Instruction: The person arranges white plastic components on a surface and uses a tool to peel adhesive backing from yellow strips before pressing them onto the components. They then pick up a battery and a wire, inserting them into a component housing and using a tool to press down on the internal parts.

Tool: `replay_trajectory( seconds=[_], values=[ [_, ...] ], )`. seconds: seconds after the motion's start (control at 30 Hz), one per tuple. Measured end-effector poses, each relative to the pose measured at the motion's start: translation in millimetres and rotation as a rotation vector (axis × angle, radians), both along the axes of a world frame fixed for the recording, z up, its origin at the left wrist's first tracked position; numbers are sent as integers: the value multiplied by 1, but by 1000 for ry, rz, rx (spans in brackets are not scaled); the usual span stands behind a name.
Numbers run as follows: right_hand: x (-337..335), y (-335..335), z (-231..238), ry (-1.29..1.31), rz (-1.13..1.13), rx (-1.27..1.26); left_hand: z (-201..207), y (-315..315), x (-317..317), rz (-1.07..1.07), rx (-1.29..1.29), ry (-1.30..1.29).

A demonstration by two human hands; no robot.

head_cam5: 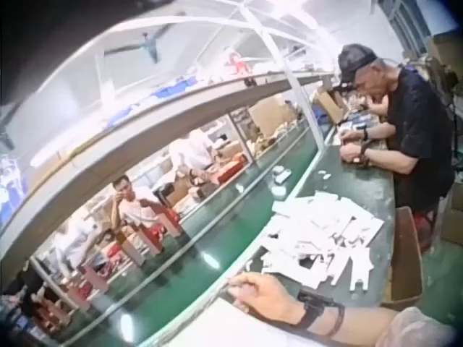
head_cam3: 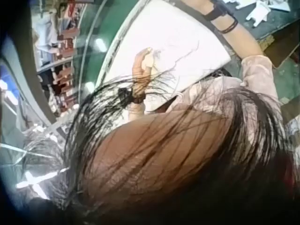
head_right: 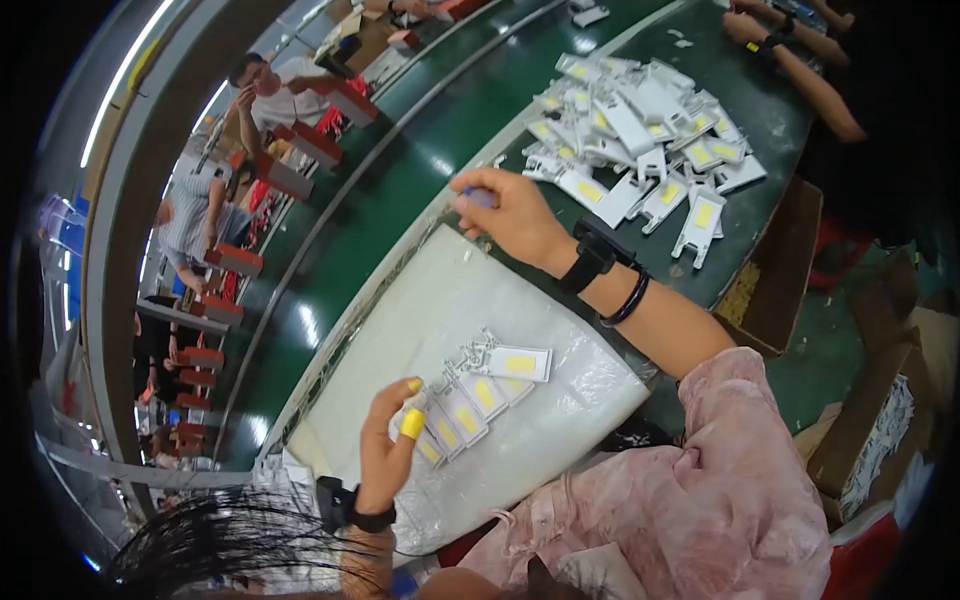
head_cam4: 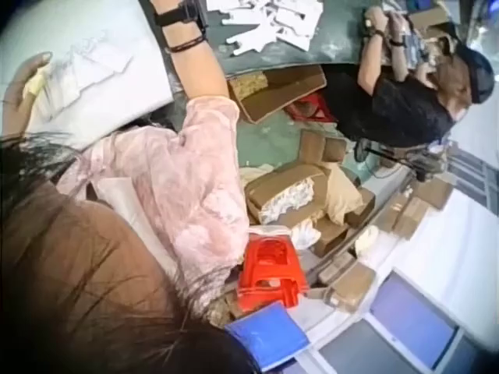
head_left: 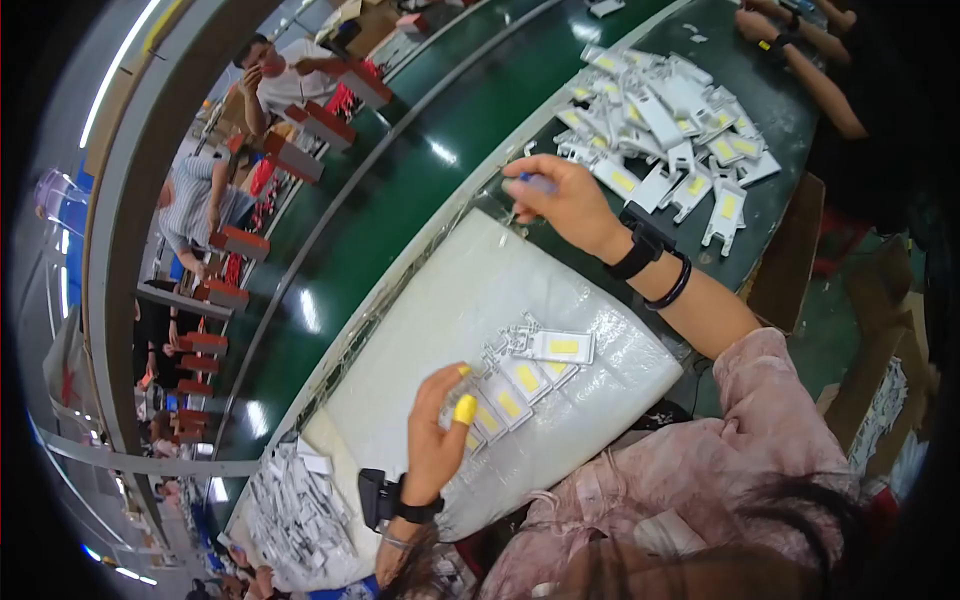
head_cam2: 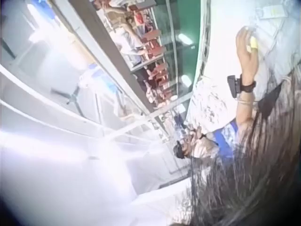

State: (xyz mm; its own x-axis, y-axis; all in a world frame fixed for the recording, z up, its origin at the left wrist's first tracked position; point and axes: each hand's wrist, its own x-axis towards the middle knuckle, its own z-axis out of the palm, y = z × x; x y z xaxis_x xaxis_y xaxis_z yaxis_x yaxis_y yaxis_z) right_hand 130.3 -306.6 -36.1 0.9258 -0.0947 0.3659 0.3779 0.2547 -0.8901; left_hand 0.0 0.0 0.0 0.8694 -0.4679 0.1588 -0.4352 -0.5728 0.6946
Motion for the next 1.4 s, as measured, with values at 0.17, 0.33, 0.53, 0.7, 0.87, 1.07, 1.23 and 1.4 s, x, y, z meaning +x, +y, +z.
replay_trajectory(
  seconds=[0.17, 0.33, 0.53, 0.7, 0.87, 1.07, 1.23, 1.4],
  values=[
    [-16, 15, -4, 16, 1, -69, -7, -28, 15, -19, 159, 40],
    [-16, 20, -15, 32, 44, -184, -15, -80, 35, -259, 586, -432],
    [-9, 11, -24, 112, 62, -195, -15, -74, 51, -445, 603, -482],
    [-5, 2, -21, 118, -64, -221, -6, -86, 81, -566, 505, -533],
    [-6, 12, -21, 164, -7, -155, -14, -100, 106, -703, 568, -506],
    [-10, 14, -19, 120, -51, -126, -22, -115, 105, -793, 316, -392],
    [-9, 11, -19, 147, -24, -145, -28, -115, 100, -916, 501, -418],
    [-5, 11, -21, 34, -191, -260, -25, -103, 102, -857, 410, -342]
  ],
)
